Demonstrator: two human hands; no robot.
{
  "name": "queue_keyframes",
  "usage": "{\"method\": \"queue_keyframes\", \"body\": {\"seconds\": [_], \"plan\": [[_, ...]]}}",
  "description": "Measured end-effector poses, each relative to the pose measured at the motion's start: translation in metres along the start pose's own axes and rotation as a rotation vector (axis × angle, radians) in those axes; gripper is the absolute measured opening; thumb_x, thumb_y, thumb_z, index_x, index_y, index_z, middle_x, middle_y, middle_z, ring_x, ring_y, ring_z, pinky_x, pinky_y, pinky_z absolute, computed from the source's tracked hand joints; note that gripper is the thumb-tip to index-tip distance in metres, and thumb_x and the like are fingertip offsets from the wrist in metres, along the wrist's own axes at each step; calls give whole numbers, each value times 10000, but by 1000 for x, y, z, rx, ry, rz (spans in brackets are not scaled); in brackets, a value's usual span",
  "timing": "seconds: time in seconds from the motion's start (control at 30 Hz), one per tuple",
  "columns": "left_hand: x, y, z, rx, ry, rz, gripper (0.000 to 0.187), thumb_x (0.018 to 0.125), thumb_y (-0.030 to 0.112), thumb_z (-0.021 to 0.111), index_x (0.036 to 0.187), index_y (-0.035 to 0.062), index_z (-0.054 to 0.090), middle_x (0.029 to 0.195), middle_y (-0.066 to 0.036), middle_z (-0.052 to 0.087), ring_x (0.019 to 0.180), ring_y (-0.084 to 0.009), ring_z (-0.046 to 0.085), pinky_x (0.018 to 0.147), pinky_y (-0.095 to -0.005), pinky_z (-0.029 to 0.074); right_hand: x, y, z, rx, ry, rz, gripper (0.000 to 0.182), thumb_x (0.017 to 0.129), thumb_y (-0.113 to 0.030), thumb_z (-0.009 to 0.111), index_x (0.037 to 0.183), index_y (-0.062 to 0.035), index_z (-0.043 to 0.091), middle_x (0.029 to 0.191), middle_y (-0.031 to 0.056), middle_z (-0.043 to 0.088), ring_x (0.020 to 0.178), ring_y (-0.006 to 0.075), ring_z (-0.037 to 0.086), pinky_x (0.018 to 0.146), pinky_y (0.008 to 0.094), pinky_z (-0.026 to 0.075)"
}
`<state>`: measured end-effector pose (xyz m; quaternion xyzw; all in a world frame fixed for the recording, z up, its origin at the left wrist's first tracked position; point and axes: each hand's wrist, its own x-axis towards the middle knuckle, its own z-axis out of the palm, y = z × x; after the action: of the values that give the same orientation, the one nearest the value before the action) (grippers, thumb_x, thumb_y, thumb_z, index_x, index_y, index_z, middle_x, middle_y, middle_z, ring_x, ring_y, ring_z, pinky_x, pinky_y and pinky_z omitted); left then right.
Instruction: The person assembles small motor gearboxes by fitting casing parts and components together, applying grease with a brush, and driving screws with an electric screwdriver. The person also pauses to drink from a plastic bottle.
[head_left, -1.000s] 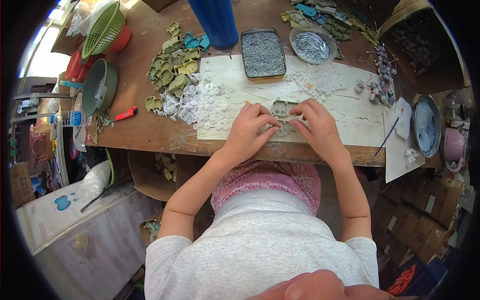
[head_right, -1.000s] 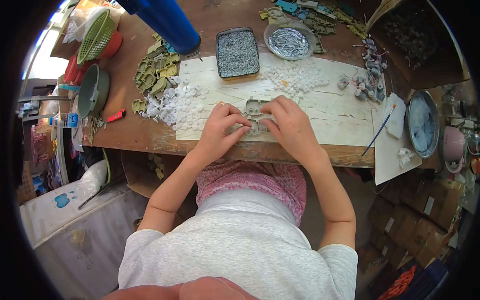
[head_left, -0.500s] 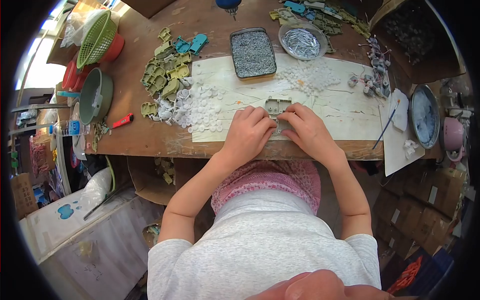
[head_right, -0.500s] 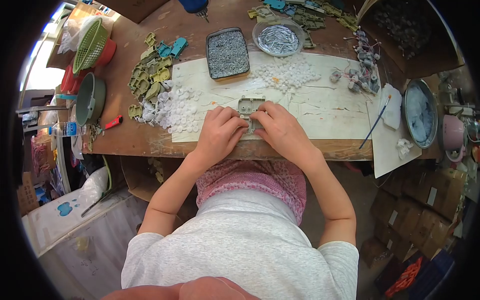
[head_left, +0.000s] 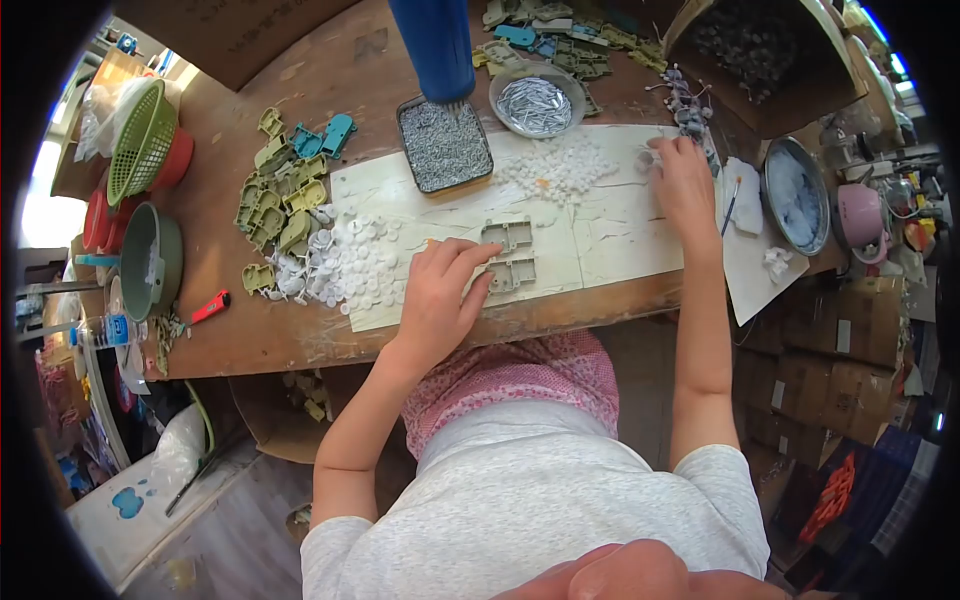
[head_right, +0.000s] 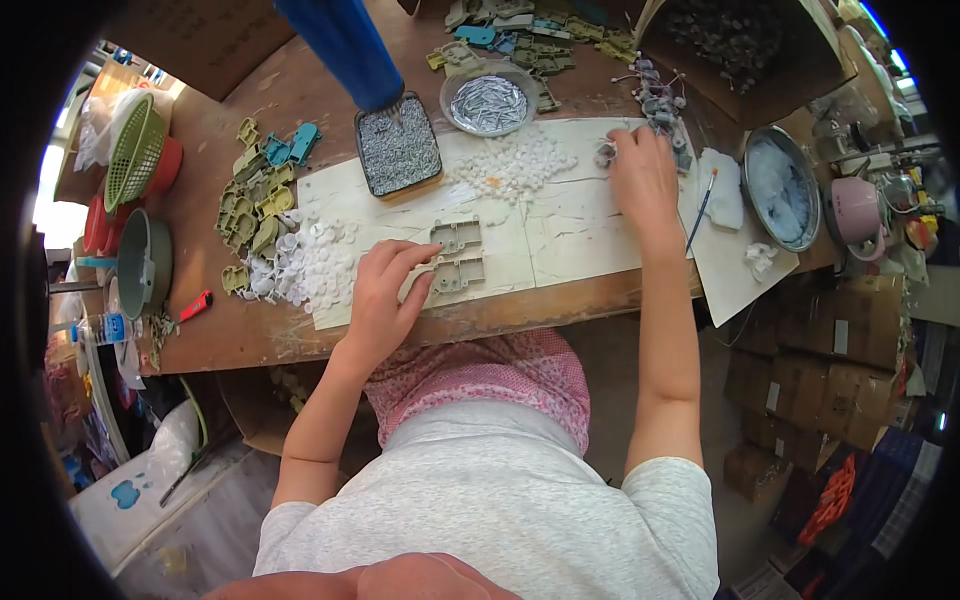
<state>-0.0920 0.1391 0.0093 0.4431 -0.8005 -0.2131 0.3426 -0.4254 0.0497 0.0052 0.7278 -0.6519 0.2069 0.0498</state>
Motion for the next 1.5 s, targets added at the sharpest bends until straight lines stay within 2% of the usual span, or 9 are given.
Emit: {"method": "queue_keyframes", "body": {"seconds": [0.07, 0.27, 0.43, 0.67, 0.9, 0.97, 1.03, 1.3, 1.5], "plan": [[5, 3, 3, -32, 10, 9, 311, 802, 33, 665, 1108, 79, 642, 978, -86, 599, 915, -281, 568, 826, -399, 429, 5, 8, -2, -255, -19, -105, 167, 818, -102, 657, 977, -50, 648, 937, 92, 644, 853, 295, 580, 770, 402, 467], [38, 23, 34, -330, -100, 11, 340, 830, 21, 629, 1168, 51, 610, 1065, -130, 596, 972, -314, 566, 866, -409, 442, -19, -21, -31, 19, 43, -71, 82, 836, -92, 649, 891, -31, 652, 914, 89, 628, 892, 301, 556, 789, 404, 438], [75, 37, 78, -619, -124, -25, 483, 976, 87, 503, 1439, 58, 371, 1232, -133, 536, 1043, -219, 568, 896, -346, 470, -39, -75, -63, 359, -25, -67, 65, 860, -53, 650, 857, 2, 615, 834, 105, 609, 734, 271, 576, 647, 359, 447], [57, 38, 65, -1108, -283, -361, 342, 1004, 102, 449, 1328, -7, 443, 1152, -79, 556, 965, -121, 561, 861, -285, 467, -35, -84, -71, 657, 7, 41, 88, 864, 9, 647, 945, 3, 679, 774, 72, 623, 670, 140, 583, 584, 273, 434], [49, 11, 16, -962, -231, -492, 272, 961, 123, 584, 1201, -3, 558, 1019, -48, 611, 830, -101, 595, 758, -279, 506, -25, -106, -63, 803, 15, -88, 77, 856, 14, 657, 929, 9, 680, 785, 71, 638, 684, 135, 592, 595, 256, 450], [51, 12, 14, -861, -56, -407, 287, 899, 110, 665, 1155, 10, 582, 997, -57, 616, 809, -131, 605, 734, -288, 501, -24, -112, -59, 793, -5, -123, 70, 851, 10, 665, 919, 5, 679, 791, 76, 647, 684, 141, 597, 600, 256, 458], [51, 5, 10, -251, 32, -133, 272, 839, 81, 697, 1087, 28, 597, 952, -84, 619, 801, -211, 619, 691, -313, 499, -27, -114, -53, 766, -17, -125, 66, 852, 6, 665, 917, 3, 680, 794, 79, 651, 682, 146, 597, 601, 261, 461], [47, -14, 35, 10, -20, 115, 192, 760, 85, 716, 919, 73, 609, 834, -89, 608, 844, -287, 595, 786, -396, 448, -39, -103, -34, 623, -79, -68, 74, 873, -58, 661, 925, -9, 681, 802, 77, 659, 673, 158, 594, 595, 273, 456], [50, -5, 32, 250, -86, 158, 182, 755, 104, 719, 899, 91, 609, 854, -54, 611, 889, -253, 583, 809, -386, 432, -8, -33, -31, 572, -125, 314, 129, 850, -94, 672, 962, -29, 673, 850, 81, 652, 713, 218, 593, 644, 321, 468]]}}
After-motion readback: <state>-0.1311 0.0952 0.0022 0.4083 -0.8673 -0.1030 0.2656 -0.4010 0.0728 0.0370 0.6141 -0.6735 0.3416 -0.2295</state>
